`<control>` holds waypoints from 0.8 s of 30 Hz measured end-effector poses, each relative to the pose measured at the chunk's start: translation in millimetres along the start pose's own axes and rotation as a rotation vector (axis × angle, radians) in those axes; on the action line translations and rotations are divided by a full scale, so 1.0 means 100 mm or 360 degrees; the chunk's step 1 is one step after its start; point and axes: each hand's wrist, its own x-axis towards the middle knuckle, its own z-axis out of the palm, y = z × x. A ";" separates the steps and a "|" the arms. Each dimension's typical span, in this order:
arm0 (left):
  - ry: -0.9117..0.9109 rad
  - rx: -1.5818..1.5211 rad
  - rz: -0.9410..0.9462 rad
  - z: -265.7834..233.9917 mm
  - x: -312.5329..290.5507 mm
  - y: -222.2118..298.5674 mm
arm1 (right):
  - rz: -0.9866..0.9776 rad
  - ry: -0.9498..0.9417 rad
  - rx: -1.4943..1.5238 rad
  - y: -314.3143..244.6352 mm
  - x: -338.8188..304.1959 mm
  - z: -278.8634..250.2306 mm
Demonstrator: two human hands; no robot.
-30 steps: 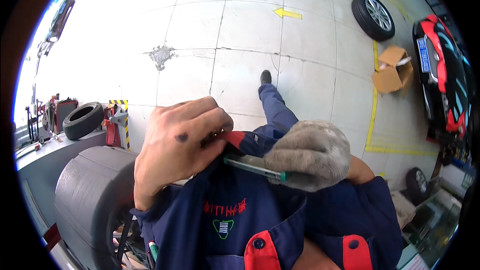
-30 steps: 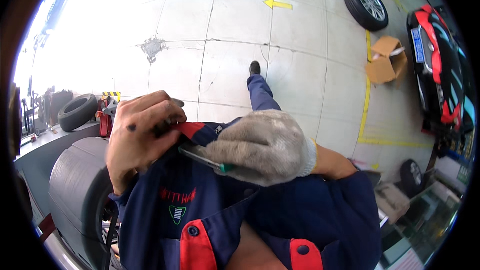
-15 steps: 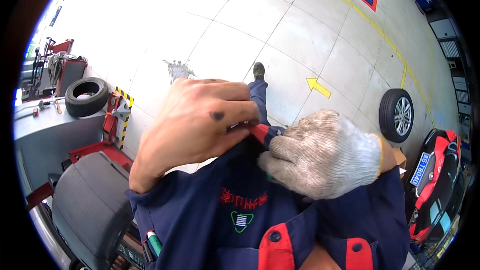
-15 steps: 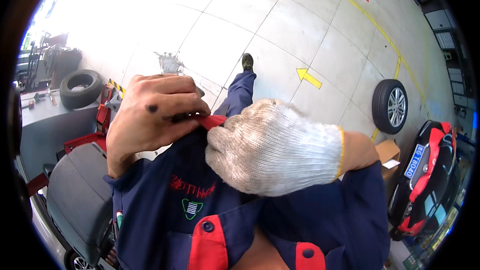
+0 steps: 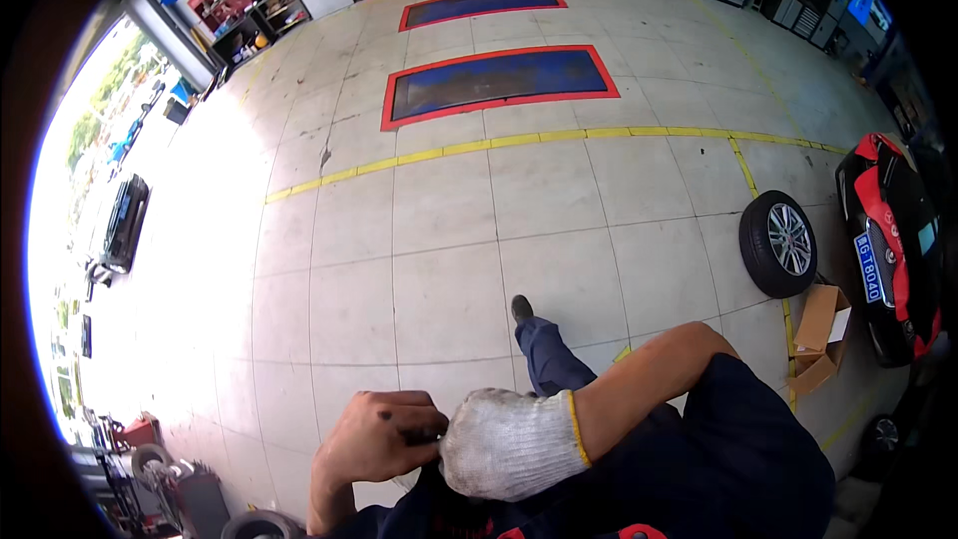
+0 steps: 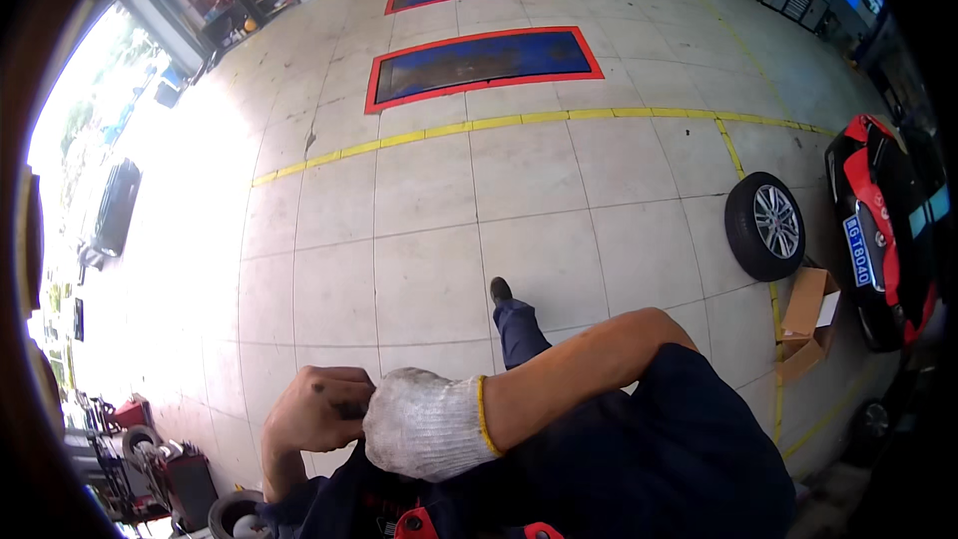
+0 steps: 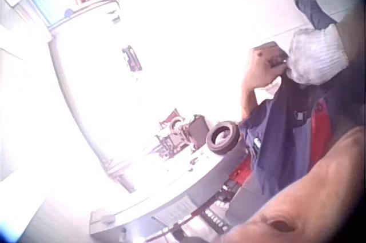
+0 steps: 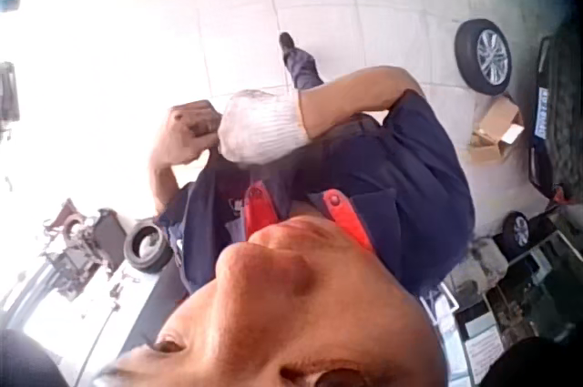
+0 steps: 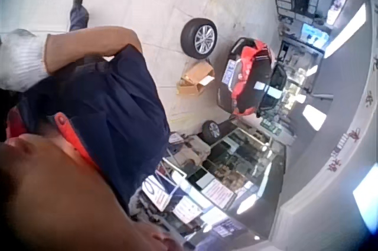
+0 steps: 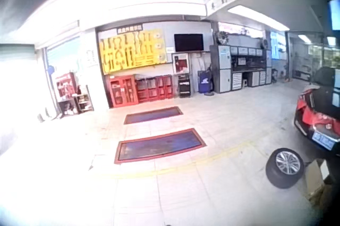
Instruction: The person uses a ratchet and socket to remove bolts from a car's underbody panel while the vehicle is on a lift. After detaching the panel, the person places it on a nearby workbench and then walks to a tool cabinet to retrieve additional tools.
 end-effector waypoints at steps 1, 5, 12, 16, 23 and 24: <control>-0.0053 -0.0076 -0.0027 -0.31 0.18 -0.21 | -0.0004 0.0219 -0.0060 0.38 0.15 0.12; 0.0290 -0.1051 -0.0098 -1.37 0.65 -1.04 | -0.0342 0.0654 0.0209 1.87 0.40 -0.66; 0.1563 -0.0911 -0.0971 -2.69 1.55 -2.27 | 0.0244 0.2365 -0.0080 4.61 0.44 -3.12; 0.1533 -0.1056 -0.1092 -3.46 2.61 -3.09 | 0.0389 0.2716 -0.0273 6.22 0.61 -4.12; 0.1328 -0.0522 -0.1092 -5.80 4.18 -4.55 | 0.0735 0.3058 -0.0675 8.29 0.88 -5.40; 0.1389 -0.0323 -0.0830 -6.19 4.39 -4.70 | 0.0797 0.3090 -0.0726 8.56 0.90 -5.54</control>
